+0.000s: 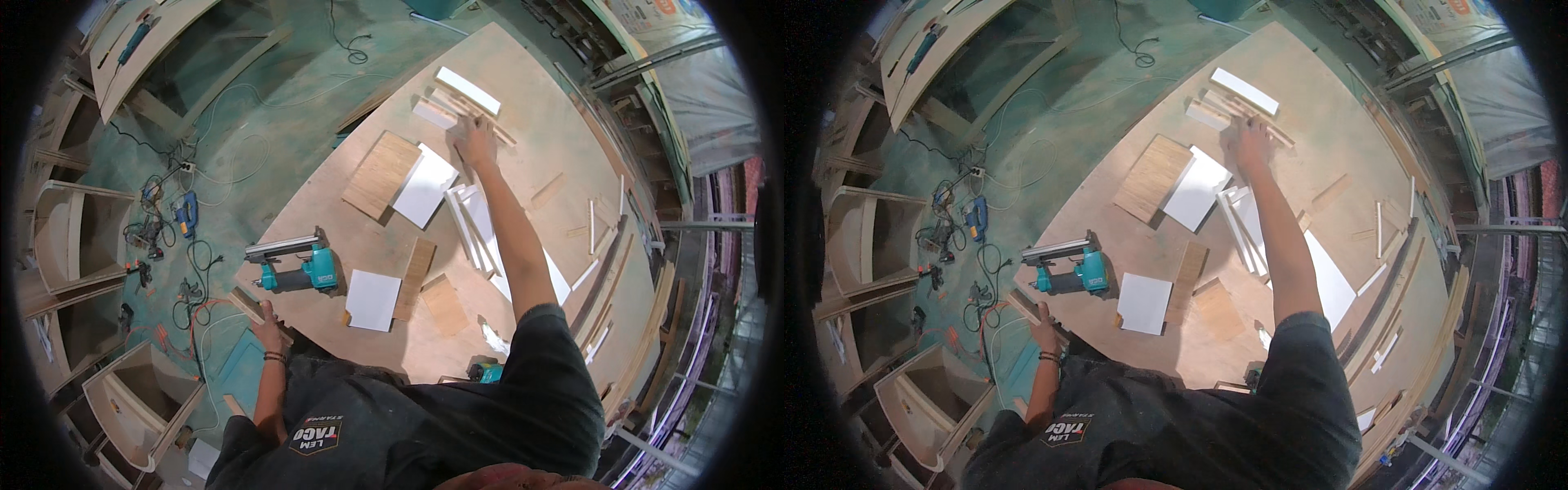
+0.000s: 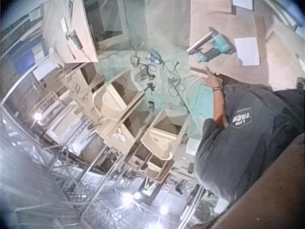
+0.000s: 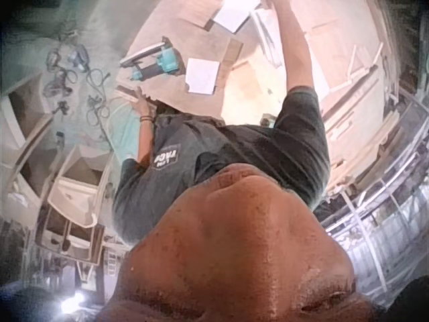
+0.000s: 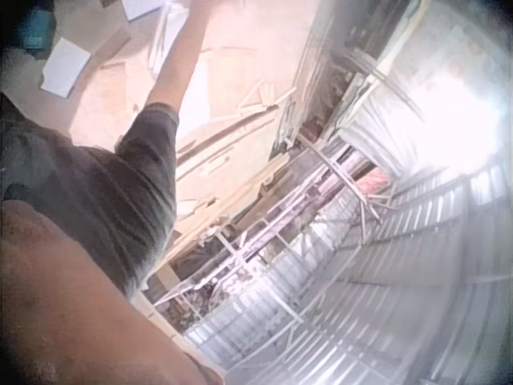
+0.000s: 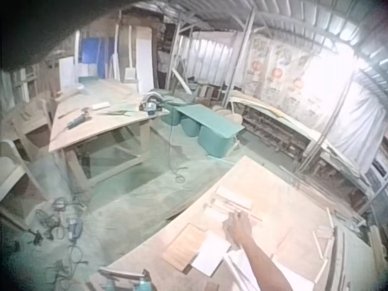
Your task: The person applies adhesive to a wooden block, aligns it with another wooden piece, and secures it using a pneumatic nailer. They repeat the process with additional wooden pieces on a workbench.
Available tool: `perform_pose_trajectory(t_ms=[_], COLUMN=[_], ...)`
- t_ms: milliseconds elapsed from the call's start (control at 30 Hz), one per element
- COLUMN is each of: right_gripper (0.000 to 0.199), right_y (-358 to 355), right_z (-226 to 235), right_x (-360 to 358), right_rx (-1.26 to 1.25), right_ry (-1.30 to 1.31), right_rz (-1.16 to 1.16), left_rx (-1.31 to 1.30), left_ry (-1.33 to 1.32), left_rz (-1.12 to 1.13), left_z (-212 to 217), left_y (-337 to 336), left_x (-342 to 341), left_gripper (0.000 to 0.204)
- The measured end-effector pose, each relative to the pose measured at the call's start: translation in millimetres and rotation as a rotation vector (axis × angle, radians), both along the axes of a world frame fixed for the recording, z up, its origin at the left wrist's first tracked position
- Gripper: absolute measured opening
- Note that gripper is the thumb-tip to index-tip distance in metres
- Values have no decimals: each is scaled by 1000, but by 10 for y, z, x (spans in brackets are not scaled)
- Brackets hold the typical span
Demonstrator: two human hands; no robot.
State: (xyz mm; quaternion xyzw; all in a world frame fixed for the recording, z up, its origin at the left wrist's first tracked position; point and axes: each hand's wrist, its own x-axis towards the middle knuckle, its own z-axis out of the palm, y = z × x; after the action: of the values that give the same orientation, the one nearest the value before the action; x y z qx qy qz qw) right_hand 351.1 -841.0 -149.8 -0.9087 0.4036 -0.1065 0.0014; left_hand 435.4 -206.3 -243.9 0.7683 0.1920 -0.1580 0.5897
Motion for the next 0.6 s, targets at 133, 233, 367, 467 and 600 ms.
perform_pose_trajectory(t_ms=[133,233,367,467,600], right_gripper=[41,33,43,45,41], right_y=[55,112,484,952,1268], right_z=[82,185,573,895,615], right_x=[130,-238,-1076,-1745,-2276], right_rx=[-10,121,385,751,365], right_ry=[72,-97,-470,-445,-152], right_rz=[-2,-37,39,-209,-51], left_rx=[44,23,-16,-72,-64], left_ry=[-24,47,-7,34,85], left_rz=[-6,8,2,1,9], left_z=[4,-70,-291,-75,-47], left_y=[61,84,173,20,-2], left_x=[11,4,20,3,10], left_gripper=[55,60,61,61,59])
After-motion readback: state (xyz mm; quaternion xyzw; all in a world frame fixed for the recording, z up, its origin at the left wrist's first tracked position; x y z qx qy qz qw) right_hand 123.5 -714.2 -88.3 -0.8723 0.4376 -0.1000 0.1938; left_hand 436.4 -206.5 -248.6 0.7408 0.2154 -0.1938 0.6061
